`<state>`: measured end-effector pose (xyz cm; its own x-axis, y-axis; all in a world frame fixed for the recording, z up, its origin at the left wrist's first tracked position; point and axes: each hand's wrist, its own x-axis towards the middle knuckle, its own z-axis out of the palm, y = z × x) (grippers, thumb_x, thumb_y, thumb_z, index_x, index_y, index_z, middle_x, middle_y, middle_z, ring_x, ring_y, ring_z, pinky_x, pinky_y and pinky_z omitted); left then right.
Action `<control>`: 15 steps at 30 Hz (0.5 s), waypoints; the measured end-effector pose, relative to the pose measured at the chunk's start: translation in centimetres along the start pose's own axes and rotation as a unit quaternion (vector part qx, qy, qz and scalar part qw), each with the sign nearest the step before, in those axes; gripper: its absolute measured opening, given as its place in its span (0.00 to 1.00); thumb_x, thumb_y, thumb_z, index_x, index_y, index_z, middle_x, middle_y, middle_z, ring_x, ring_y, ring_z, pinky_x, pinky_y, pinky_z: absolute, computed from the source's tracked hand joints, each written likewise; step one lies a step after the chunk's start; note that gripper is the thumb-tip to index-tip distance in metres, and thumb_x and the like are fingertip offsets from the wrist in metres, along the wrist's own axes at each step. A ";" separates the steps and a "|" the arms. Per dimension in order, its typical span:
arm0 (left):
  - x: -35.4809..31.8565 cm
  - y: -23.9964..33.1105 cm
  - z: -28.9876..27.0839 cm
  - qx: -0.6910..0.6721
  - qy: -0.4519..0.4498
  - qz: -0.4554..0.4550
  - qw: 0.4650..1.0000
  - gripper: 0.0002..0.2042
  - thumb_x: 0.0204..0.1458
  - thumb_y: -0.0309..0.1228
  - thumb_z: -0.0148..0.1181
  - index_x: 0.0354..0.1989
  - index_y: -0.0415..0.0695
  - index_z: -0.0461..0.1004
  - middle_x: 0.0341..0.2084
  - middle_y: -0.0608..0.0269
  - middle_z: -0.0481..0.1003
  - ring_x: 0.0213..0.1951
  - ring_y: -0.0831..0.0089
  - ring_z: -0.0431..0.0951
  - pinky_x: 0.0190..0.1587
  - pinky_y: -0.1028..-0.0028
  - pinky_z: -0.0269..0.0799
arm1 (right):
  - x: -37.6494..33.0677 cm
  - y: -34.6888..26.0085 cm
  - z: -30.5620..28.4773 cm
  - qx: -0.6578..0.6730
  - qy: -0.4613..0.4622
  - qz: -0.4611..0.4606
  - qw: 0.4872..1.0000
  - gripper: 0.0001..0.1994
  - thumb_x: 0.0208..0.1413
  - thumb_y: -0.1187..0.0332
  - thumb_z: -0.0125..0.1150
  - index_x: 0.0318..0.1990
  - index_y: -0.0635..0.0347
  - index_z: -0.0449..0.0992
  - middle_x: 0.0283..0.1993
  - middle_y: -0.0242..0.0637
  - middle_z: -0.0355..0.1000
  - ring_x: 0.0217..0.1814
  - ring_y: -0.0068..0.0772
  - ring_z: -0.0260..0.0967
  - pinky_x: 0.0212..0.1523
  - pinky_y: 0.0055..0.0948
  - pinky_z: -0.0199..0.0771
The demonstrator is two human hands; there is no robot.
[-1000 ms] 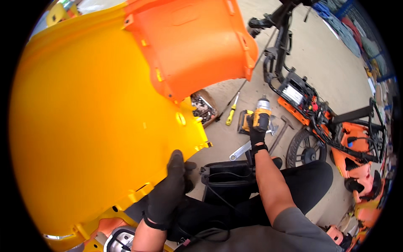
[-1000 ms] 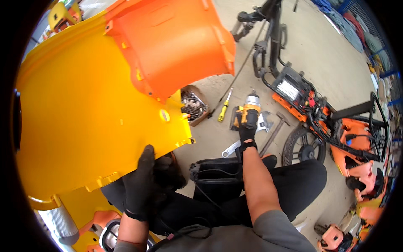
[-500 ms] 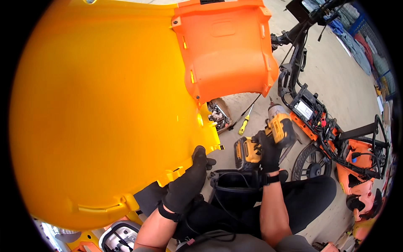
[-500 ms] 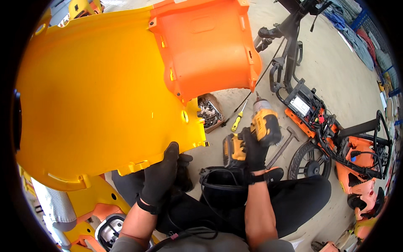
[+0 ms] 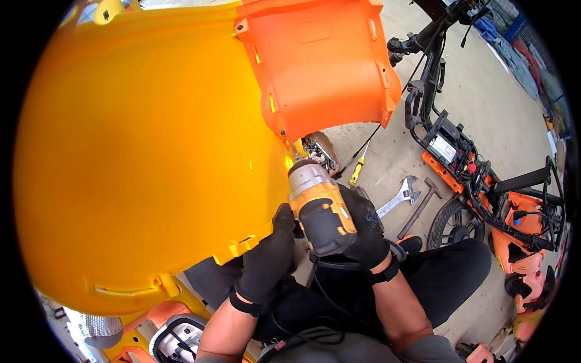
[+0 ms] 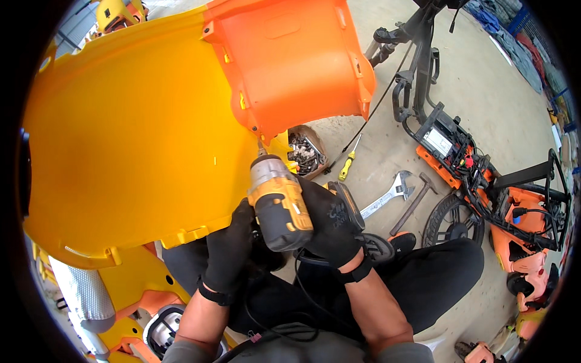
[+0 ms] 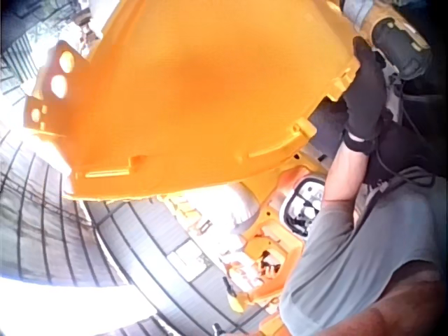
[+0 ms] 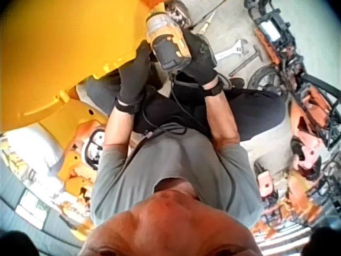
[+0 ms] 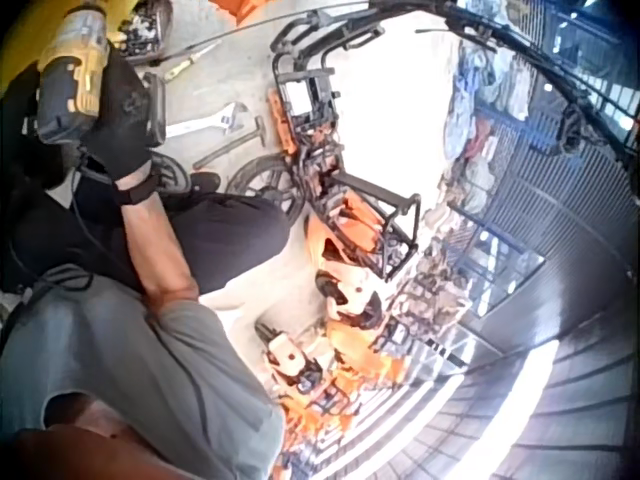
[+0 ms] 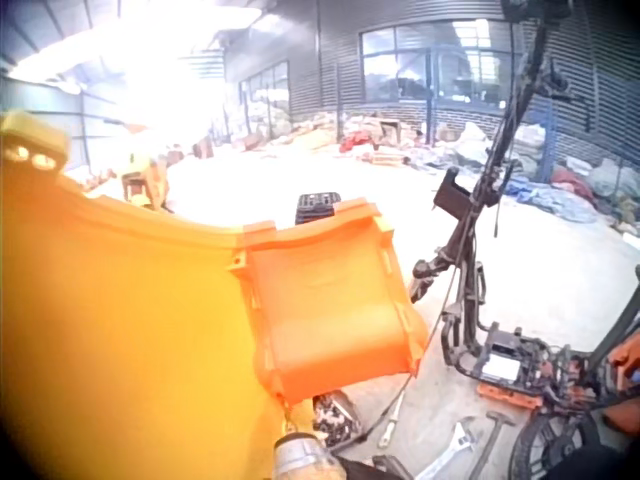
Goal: The person attaches orange plastic fairing pieces to a yellow panel using a power drill, then picks up individual small yellow plastic clips from a container and fits them onto the edges of the panel before wrapping a yellow fairing piece in bubble wrap.
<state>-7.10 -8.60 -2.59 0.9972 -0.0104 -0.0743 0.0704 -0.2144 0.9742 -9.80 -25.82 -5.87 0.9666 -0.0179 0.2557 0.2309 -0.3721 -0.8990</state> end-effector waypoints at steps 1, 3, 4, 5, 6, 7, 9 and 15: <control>0.1 -0.4 -0.1 0.013 0.003 -0.006 1.000 0.06 0.59 0.29 0.57 0.38 0.38 0.77 0.27 0.64 0.79 0.29 0.73 0.80 0.33 0.75 0.73 | 0.4 0.0 0.2 -0.036 -0.001 -0.012 0.999 0.29 0.45 0.66 0.72 0.56 0.64 0.70 0.48 0.47 0.75 0.50 0.45 0.74 0.52 0.36 0.72; 0.2 -1.0 -0.5 0.048 -0.011 0.034 0.998 0.06 0.59 0.28 0.57 0.38 0.39 0.78 0.27 0.65 0.79 0.29 0.72 0.80 0.34 0.74 0.73 | 1.1 0.3 0.4 -0.076 -0.018 -0.012 0.997 0.32 0.44 0.64 0.73 0.57 0.63 0.68 0.48 0.48 0.74 0.50 0.47 0.74 0.53 0.37 0.72; 0.1 -1.2 -0.6 0.021 -0.023 0.017 0.999 0.06 0.59 0.28 0.57 0.38 0.39 0.78 0.26 0.65 0.79 0.29 0.71 0.80 0.34 0.74 0.73 | 1.4 0.4 0.4 -0.074 -0.010 -0.027 0.997 0.30 0.45 0.65 0.72 0.56 0.64 0.69 0.48 0.47 0.75 0.49 0.48 0.74 0.52 0.37 0.72; 0.1 -1.4 -0.8 0.049 -0.030 0.007 0.998 0.07 0.59 0.29 0.57 0.40 0.39 0.77 0.29 0.64 0.79 0.31 0.71 0.80 0.35 0.73 0.73 | 1.6 0.5 0.5 -0.069 -0.010 -0.032 0.997 0.29 0.45 0.66 0.70 0.55 0.66 0.69 0.47 0.47 0.75 0.48 0.48 0.73 0.51 0.38 0.71; 0.0 -1.4 -0.9 0.038 -0.041 -0.019 0.998 0.08 0.60 0.29 0.56 0.42 0.39 0.77 0.31 0.64 0.79 0.33 0.70 0.80 0.37 0.73 0.73 | 1.7 0.6 0.5 -0.060 -0.009 -0.038 0.997 0.27 0.45 0.66 0.69 0.54 0.67 0.70 0.47 0.47 0.75 0.47 0.48 0.73 0.51 0.38 0.71; -0.1 -1.4 -1.0 0.022 -0.049 -0.042 0.998 0.09 0.60 0.29 0.55 0.44 0.38 0.76 0.34 0.63 0.79 0.35 0.70 0.79 0.38 0.73 0.74 | 1.9 0.6 0.5 -0.064 -0.008 -0.037 0.997 0.27 0.46 0.66 0.69 0.54 0.67 0.70 0.47 0.47 0.76 0.48 0.48 0.73 0.51 0.38 0.71; -0.3 -1.0 -1.0 -0.020 -0.056 -0.069 0.996 0.12 0.63 0.31 0.52 0.48 0.35 0.73 0.39 0.59 0.78 0.38 0.71 0.79 0.42 0.74 0.75 | 2.1 0.7 0.7 -0.057 -0.002 -0.035 0.998 0.27 0.46 0.67 0.69 0.55 0.67 0.70 0.47 0.47 0.76 0.48 0.48 0.74 0.52 0.37 0.71; -0.1 0.7 -1.3 -0.069 -0.125 -0.102 0.984 0.15 0.65 0.32 0.49 0.52 0.34 0.72 0.42 0.58 0.78 0.42 0.72 0.79 0.46 0.72 0.75 | 2.6 1.0 1.0 -0.047 -0.016 -0.005 0.999 0.27 0.46 0.68 0.69 0.54 0.68 0.70 0.47 0.46 0.76 0.46 0.47 0.75 0.52 0.36 0.71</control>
<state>-7.14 -7.46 -1.67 0.9255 -0.2251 -0.3045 0.2885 -0.1020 0.9520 -6.90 -25.27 -6.46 0.9680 0.0156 0.2506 0.2297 -0.4579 -0.8588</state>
